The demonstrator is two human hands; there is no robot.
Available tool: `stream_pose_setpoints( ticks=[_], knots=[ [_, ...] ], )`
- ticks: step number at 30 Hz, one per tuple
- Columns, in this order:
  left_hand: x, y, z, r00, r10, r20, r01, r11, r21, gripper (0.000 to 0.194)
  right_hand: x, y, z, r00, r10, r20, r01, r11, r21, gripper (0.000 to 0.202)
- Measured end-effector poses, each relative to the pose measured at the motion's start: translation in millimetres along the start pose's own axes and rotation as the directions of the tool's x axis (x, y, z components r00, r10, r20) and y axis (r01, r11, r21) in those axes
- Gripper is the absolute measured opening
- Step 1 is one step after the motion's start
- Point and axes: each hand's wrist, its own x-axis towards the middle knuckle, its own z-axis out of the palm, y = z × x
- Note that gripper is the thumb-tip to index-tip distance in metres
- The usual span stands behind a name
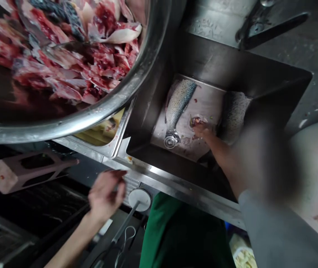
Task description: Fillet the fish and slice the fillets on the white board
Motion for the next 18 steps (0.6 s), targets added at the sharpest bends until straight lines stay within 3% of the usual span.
stream_pose_setpoints(
  ticks=[2, 5, 6, 9, 11, 13, 15, 18],
  knots=[
    [39, 38, 59.1, 0.959, 0.046, 0.278, -0.012, 0.992, -0.122, 0.031, 0, -3, -5, 0.999, 0.011, 0.045, -0.010, 0.999, -0.037, 0.049],
    [112, 73, 171.4, 0.769, 0.051, 0.637, -0.003, 0.997, -0.076, 0.033, -12, -3, -7, 1.000, 0.003, -0.015, -0.003, 1.000, -0.030, 0.039],
    [132, 80, 208.2, 0.722, 0.046, 0.690, -0.040, 0.999, -0.025, 0.037, -19, -1, -5, 1.000, -0.006, -0.027, 0.005, 0.999, -0.033, 0.039],
    [175, 88, 296.7, 0.725, 0.094, 0.683, -0.203, 0.976, 0.082, 0.052, -34, 12, 0, 0.996, -0.070, -0.062, 0.067, 0.997, -0.048, 0.045],
    [189, 83, 332.5, 0.729, 0.136, 0.671, -0.271, 0.957, 0.101, 0.056, -35, 21, 2, 0.990, -0.126, -0.066, 0.122, 0.991, -0.062, 0.047],
    [198, 74, 352.4, 0.716, 0.169, 0.678, -0.296, 0.952, 0.076, 0.054, -26, 26, 1, 0.986, -0.163, -0.021, 0.161, 0.984, -0.079, 0.043],
    [204, 63, 362.1, 0.705, 0.197, 0.681, -0.289, 0.957, 0.023, 0.047, -11, 26, -3, 0.983, -0.178, 0.036, 0.180, 0.980, -0.087, 0.033],
    [211, 54, 367.5, 0.732, 0.229, 0.642, -0.227, 0.970, -0.087, 0.036, 7, 22, -8, 0.984, -0.157, 0.085, 0.163, 0.984, -0.070, 0.016]
  ],
)
